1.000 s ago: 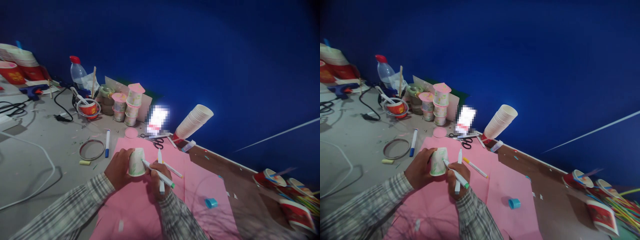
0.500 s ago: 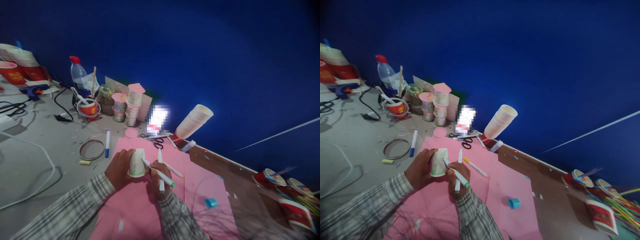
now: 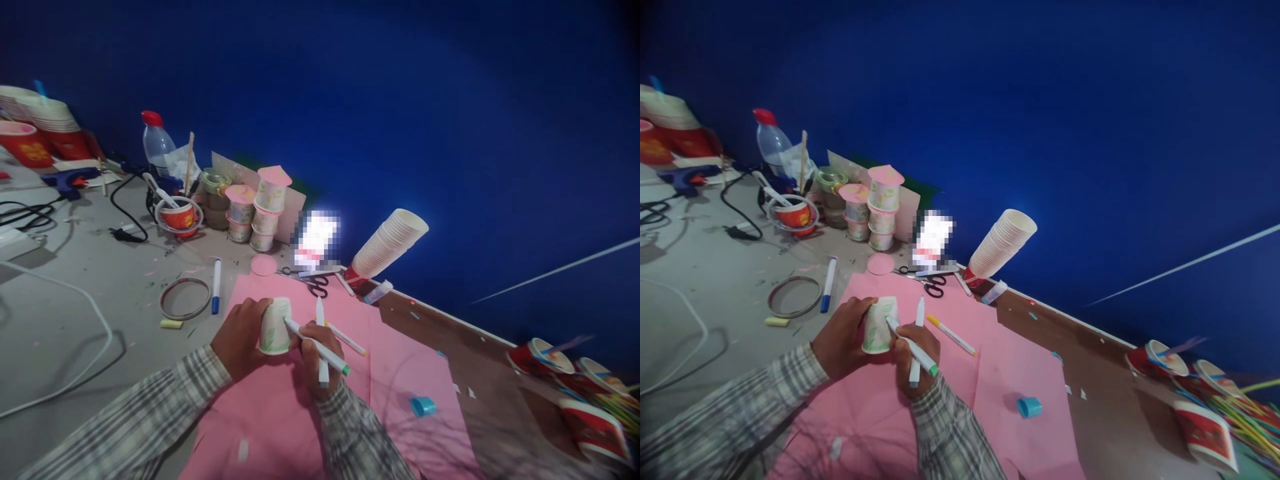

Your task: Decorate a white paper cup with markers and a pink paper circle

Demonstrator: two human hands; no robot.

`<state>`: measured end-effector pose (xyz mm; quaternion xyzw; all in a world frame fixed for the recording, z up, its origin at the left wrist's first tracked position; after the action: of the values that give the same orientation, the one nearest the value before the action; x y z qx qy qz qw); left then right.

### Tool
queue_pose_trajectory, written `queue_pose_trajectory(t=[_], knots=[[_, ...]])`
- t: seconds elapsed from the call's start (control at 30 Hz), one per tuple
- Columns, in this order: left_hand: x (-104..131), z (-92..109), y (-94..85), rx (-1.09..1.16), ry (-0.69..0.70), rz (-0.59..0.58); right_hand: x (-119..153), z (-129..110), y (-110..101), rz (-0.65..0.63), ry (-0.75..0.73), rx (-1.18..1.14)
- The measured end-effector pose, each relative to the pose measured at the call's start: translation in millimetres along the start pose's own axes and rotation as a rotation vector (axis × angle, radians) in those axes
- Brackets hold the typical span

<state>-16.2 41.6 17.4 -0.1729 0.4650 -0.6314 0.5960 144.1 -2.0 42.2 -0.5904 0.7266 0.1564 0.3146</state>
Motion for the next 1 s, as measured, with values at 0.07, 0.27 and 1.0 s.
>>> queue_pose_trajectory(t=[0.07,0.27,1.0], knots=[[-0.1,0.8,-0.2,-0.001,0.005,0.002,0.3,0.2,-0.8,0.018,-0.011,0.008],[-2.3,-0.1,0.6,-0.006,-0.035,-0.021,3.5,5.6,-1.0,-0.010,0.026,0.007],[-0.2,-1.9,0.5,0.005,-0.047,-0.017,6.2,4.4,2.3,-0.047,0.008,0.006]])
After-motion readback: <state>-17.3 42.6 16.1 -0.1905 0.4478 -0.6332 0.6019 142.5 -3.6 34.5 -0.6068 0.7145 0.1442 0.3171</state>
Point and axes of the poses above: each hand's wrist, its own x-axis away from the middle knuckle, its own y-axis out of the palm, z = x × y, the point moved 5 cm from there along -x, towards the middle knuckle, and after that the axes turned 4 degrees about -x, right-handed, at the moved point
